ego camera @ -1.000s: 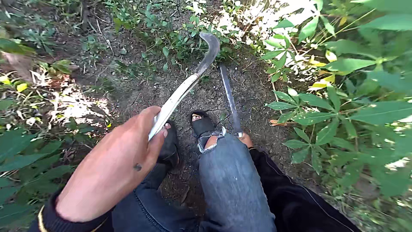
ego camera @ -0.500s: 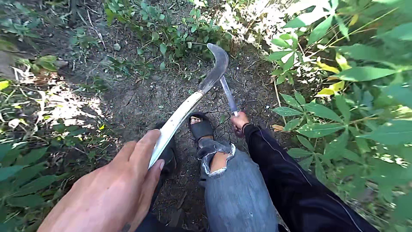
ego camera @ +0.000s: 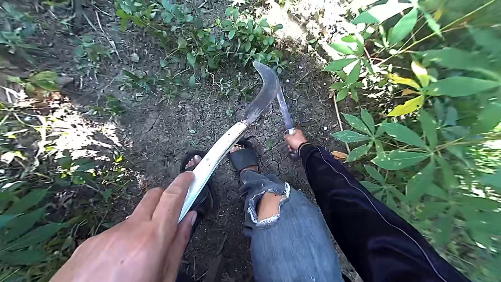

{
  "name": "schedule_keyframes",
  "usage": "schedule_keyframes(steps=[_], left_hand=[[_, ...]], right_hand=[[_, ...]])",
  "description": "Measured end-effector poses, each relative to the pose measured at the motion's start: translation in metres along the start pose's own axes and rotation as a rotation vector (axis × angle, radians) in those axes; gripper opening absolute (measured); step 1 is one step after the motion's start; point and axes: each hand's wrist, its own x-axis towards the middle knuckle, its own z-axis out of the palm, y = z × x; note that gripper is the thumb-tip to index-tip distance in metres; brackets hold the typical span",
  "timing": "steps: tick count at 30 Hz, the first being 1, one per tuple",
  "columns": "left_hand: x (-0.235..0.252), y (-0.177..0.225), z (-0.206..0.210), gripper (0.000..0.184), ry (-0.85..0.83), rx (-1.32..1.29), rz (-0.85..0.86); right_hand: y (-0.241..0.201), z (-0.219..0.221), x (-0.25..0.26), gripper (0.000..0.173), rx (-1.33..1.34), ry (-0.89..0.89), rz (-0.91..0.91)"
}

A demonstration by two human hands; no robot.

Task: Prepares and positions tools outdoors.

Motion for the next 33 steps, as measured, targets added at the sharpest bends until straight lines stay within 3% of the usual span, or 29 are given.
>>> schedule_keyframes(steps=[3,6,8,10,12,14,16,20,22,25,28,30,33], left_hand=[[0.000,0.000,-0.002,0.055,-0.015,-0.017,0.004],[-0.004,-0.001,0.001,0.055,-0.026,-0.009,-0.006],[-0.005,-0.003,0.003,0.055,-0.036,-0.006,-0.015],[-0.006,-0.004,0.002,0.056,-0.038,0.004,-0.023],[-0.005,-0.003,0.001,0.055,-0.027,0.024,-0.014],[-0.004,-0.001,0.000,0.055,-0.013,0.034,0.007],[-0.004,0.000,-0.001,0.055,-0.018,0.023,0.018],[-0.006,0.000,0.000,0.054,-0.026,0.010,0.037],[-0.009,-0.002,0.003,0.055,-0.034,0.013,0.025],[-0.011,-0.007,0.007,0.056,-0.047,0.030,0.009],[-0.007,-0.006,0.006,0.055,-0.047,0.063,0.009],[-0.003,-0.003,0.002,0.055,-0.042,0.062,0.007],[-0.003,-0.005,0.001,0.054,-0.040,0.036,0.022]], right_hand=[[0.016,0.006,-0.013,0.041,0.052,0.082,-0.002],[0.009,0.028,-0.014,0.035,0.522,0.172,0.037],[-0.013,0.036,-0.009,0.021,0.819,0.227,0.038],[-0.034,0.039,-0.007,0.016,0.949,0.223,0.046],[-0.025,0.042,-0.009,0.024,0.694,0.139,0.070],[0.011,0.040,-0.019,0.036,0.283,0.048,0.076],[0.051,0.030,-0.028,0.041,0.118,0.032,0.076],[0.078,0.014,-0.041,0.039,0.254,0.141,0.090],[0.057,0.018,-0.039,0.031,0.492,0.209,0.103],[0.024,0.041,-0.020,0.031,0.800,0.210,0.121],[0.011,0.072,-0.027,0.035,0.591,0.079,0.115],[0.025,0.079,-0.048,0.037,0.296,-0.004,0.071],[0.056,0.083,-0.066,0.049,0.179,-0.008,0.038]])
